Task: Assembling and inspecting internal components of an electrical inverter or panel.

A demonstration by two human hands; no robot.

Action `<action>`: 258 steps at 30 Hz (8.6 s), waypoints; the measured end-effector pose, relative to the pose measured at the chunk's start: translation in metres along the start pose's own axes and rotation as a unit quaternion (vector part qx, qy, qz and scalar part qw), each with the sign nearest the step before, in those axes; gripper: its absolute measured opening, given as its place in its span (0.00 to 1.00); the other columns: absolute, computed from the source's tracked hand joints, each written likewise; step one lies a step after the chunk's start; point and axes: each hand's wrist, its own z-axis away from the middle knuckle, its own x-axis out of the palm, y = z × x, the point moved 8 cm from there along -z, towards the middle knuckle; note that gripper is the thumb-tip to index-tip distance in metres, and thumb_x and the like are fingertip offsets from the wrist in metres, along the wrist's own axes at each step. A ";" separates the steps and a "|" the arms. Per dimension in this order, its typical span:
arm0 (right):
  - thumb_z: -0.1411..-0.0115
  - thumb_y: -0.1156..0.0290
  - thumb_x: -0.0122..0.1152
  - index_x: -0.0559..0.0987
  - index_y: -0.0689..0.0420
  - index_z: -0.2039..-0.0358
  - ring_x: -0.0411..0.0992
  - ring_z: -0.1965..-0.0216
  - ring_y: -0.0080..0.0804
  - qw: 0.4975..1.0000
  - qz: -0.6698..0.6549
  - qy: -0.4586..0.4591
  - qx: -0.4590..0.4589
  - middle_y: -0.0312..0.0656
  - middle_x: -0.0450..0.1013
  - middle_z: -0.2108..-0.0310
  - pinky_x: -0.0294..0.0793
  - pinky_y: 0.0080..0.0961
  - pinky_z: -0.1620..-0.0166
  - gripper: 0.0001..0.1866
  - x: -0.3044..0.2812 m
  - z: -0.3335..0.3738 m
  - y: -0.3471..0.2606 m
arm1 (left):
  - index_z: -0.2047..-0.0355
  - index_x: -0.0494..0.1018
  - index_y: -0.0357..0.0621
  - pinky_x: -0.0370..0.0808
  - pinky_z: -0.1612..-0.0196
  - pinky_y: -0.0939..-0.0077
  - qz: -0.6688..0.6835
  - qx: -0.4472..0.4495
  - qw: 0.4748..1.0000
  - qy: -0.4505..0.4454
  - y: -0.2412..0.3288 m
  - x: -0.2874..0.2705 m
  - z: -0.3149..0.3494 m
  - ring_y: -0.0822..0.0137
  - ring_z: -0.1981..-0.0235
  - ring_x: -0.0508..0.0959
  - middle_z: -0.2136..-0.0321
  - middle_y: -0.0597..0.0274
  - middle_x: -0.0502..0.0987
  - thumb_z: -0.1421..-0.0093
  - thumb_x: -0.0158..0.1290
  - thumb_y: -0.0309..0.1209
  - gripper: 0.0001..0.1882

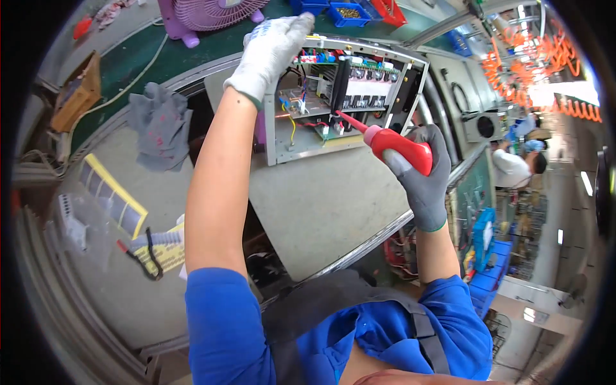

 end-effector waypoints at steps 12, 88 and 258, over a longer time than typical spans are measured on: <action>0.47 0.68 0.70 0.73 0.60 0.71 0.65 0.75 0.20 0.975 0.193 -0.108 -0.029 0.38 0.69 0.77 0.68 0.23 0.69 0.13 0.110 -0.045 -0.042 | 0.57 0.81 0.52 0.67 0.44 0.51 -0.075 0.009 0.997 0.032 0.008 -0.007 0.017 0.55 0.51 0.78 0.57 0.58 0.82 0.29 0.32 0.50 0.28; 0.51 0.68 0.69 0.73 0.60 0.62 0.74 0.65 0.24 0.807 -0.521 0.056 0.272 0.37 0.74 0.66 0.76 0.23 0.59 0.18 0.075 -0.021 0.129 | 0.50 0.75 0.26 0.70 0.45 0.75 0.119 -0.049 0.992 -0.008 -0.002 -0.011 0.009 0.70 0.52 0.77 0.53 0.53 0.79 0.26 0.41 0.42 0.26; 0.48 0.70 0.59 0.76 0.63 0.47 0.73 0.55 0.30 0.962 -0.148 -0.178 0.143 0.40 0.76 0.57 0.70 0.23 0.50 0.26 -0.026 -0.244 0.444 | 0.51 0.75 0.38 0.76 0.56 0.72 0.258 -0.427 0.824 0.268 -0.111 -0.076 0.364 0.68 0.59 0.79 0.57 0.63 0.79 0.34 0.50 0.30 0.14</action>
